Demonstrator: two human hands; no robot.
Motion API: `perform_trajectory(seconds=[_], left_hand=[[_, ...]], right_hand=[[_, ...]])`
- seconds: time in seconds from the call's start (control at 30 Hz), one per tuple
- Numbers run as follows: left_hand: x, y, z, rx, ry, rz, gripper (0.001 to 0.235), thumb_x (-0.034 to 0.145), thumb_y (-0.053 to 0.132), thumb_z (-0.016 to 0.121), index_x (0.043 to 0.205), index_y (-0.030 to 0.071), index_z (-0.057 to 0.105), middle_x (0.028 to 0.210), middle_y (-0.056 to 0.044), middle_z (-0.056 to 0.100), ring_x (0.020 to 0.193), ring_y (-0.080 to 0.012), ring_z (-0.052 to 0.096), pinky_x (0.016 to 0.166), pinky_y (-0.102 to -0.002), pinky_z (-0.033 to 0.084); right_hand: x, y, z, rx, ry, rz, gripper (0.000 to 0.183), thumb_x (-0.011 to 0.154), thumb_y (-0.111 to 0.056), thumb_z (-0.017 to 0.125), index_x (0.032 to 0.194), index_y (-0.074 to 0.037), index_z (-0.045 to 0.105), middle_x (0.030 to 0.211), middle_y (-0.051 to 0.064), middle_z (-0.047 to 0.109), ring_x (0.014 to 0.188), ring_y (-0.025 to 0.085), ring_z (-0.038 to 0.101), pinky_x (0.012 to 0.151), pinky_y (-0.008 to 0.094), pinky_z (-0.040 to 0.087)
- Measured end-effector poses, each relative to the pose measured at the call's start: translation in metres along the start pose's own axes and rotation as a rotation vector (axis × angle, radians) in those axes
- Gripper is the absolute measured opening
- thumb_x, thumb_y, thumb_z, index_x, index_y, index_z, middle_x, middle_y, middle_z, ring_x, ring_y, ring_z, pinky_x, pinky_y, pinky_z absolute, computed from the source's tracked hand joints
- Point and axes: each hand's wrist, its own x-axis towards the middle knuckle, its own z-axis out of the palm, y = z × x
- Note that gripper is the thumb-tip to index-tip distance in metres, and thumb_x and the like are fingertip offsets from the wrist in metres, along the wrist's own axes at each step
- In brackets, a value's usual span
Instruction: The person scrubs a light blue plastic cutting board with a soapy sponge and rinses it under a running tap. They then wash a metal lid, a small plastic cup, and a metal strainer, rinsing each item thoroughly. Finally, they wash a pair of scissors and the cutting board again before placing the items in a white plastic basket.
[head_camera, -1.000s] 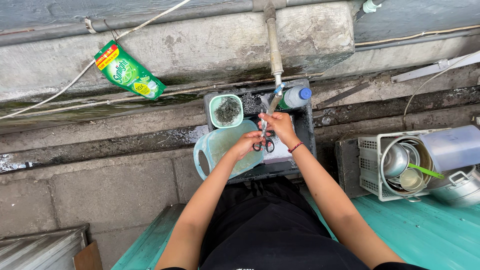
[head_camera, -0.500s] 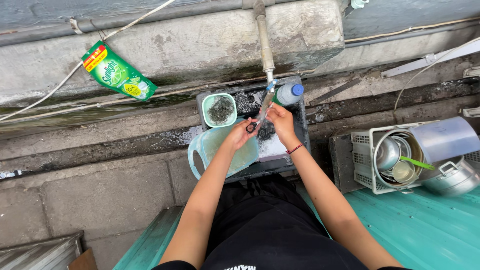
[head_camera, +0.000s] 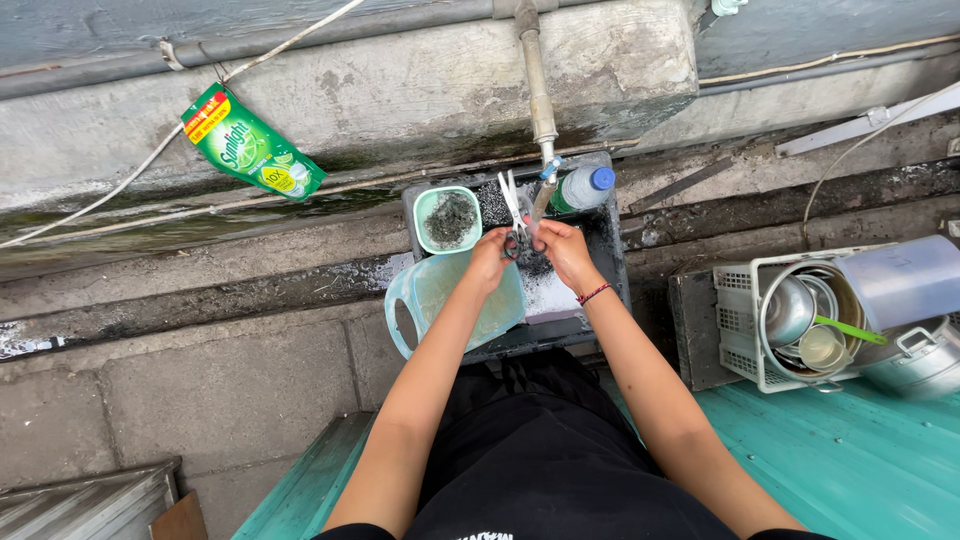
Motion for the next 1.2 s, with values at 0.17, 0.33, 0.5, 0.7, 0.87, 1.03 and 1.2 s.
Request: perform_trajectory(seconds=[0.17,0.33,0.5,0.7,0.87,1.03,1.2], left_hand=[[-0.013,0.022,0.015,-0.057,-0.002,-0.065,0.044,0.11,0.043,0.04,0.122,0.007,0.062,0.101,-0.002,0.065,0.094,-0.0151,0.06,0.076,-0.034,0.052],[-0.009,0.019,0.056,0.124,-0.025,0.151,0.053,0.108,0.052,0.043,0.137,0.01,0.059,0.106,-0.005,0.063,0.09,-0.0159,0.055,0.079,-0.035,0.045],[-0.026,0.008,0.06,-0.034,0.022,0.111,0.052,0.106,0.046,0.032,0.147,0.019,0.049,0.116,-0.005,0.062,0.104,-0.017,0.058,0.098,-0.039,0.046],[-0.04,-0.011,0.048,0.182,-0.102,0.32,0.053,0.107,0.036,0.035,0.157,0.019,0.039,0.172,-0.005,0.013,0.158,-0.0228,0.013,0.125,-0.037,0.014],[-0.028,-0.018,0.034,0.163,-0.057,0.292,0.052,0.11,0.039,0.031,0.155,0.017,0.045,0.172,-0.005,0.01,0.157,-0.0222,0.017,0.124,-0.036,0.018],[-0.012,-0.017,0.027,0.127,-0.04,0.197,0.04,0.11,0.03,0.044,0.144,0.011,0.053,0.14,-0.015,0.055,0.123,-0.0241,0.053,0.107,-0.036,0.04],[0.001,0.012,0.047,0.294,-0.166,0.103,0.038,0.102,0.024,0.045,0.128,0.006,0.068,0.111,-0.005,0.071,0.099,-0.0181,0.063,0.092,-0.031,0.048]], right_hand=[[-0.02,-0.017,0.019,-0.172,0.033,0.037,0.029,0.098,-0.004,0.067,0.125,0.003,0.071,0.113,0.006,0.072,0.092,0.011,0.063,0.083,0.026,0.054],[-0.045,-0.022,0.039,-0.008,0.174,-0.03,0.052,0.093,0.005,0.059,0.142,-0.009,0.057,0.12,0.003,0.07,0.094,0.008,0.063,0.081,0.023,0.051],[-0.022,-0.009,0.017,0.186,0.174,0.047,0.041,0.099,-0.005,0.057,0.141,-0.006,0.056,0.124,0.005,0.07,0.105,0.014,0.067,0.09,0.03,0.053],[-0.013,-0.002,0.024,-0.082,0.002,0.189,0.04,0.104,-0.03,0.058,0.139,-0.011,0.057,0.13,-0.001,0.064,0.116,0.008,0.059,0.093,0.039,0.049],[-0.01,-0.006,0.034,-0.225,-0.063,0.206,0.037,0.103,-0.031,0.057,0.133,-0.009,0.061,0.119,-0.002,0.069,0.11,0.011,0.063,0.092,0.039,0.053],[-0.015,-0.003,0.018,-0.497,-0.081,0.089,0.035,0.103,-0.025,0.059,0.129,-0.003,0.066,0.111,0.004,0.073,0.101,0.016,0.068,0.08,0.033,0.053],[-0.04,-0.026,0.027,-0.914,-0.015,-0.15,0.046,0.091,-0.017,0.075,0.132,-0.004,0.059,0.104,0.009,0.07,0.087,0.018,0.064,0.077,0.032,0.053]])
